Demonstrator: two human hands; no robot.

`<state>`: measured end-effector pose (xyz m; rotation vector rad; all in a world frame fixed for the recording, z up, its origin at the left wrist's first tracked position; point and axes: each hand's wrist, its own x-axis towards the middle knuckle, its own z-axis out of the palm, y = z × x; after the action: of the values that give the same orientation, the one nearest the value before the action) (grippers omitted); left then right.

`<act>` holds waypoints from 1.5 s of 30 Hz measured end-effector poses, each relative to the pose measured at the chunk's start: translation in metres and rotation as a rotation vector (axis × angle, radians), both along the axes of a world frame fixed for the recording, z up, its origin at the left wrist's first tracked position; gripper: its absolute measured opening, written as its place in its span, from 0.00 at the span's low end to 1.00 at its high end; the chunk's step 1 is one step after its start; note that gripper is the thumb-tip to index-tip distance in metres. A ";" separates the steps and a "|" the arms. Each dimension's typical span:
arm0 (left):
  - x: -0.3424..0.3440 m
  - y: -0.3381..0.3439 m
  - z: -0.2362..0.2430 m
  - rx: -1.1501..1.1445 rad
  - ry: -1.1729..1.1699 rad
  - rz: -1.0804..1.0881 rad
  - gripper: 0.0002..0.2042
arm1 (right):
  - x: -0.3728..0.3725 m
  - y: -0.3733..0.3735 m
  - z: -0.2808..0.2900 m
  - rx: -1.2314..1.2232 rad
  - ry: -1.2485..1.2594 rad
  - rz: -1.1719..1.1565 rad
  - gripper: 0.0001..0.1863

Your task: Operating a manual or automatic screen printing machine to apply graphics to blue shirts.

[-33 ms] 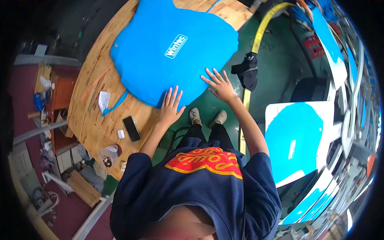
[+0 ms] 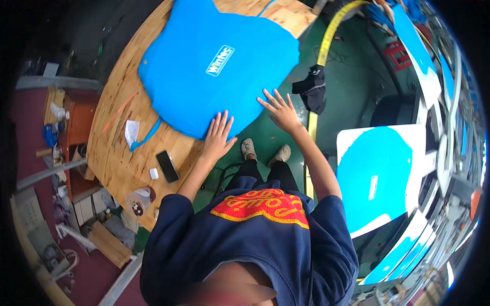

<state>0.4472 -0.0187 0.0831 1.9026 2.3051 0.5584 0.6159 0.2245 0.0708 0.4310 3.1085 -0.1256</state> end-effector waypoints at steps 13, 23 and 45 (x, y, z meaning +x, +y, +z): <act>0.126 0.065 -0.009 -0.187 0.189 -0.337 0.20 | 0.475 -0.060 0.039 -0.033 0.766 -1.216 0.16; 0.132 0.084 -0.126 -1.122 -0.075 -0.406 0.26 | 0.868 -0.077 -0.094 -0.216 1.602 -1.989 0.21; 0.584 0.350 0.208 -0.118 -0.449 -1.078 0.25 | 0.831 0.008 0.187 -1.262 2.240 -0.750 0.33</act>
<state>1.0316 0.3318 0.2913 2.2584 0.8164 0.5682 1.4465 0.2323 0.2581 -0.5861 -0.3753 1.2548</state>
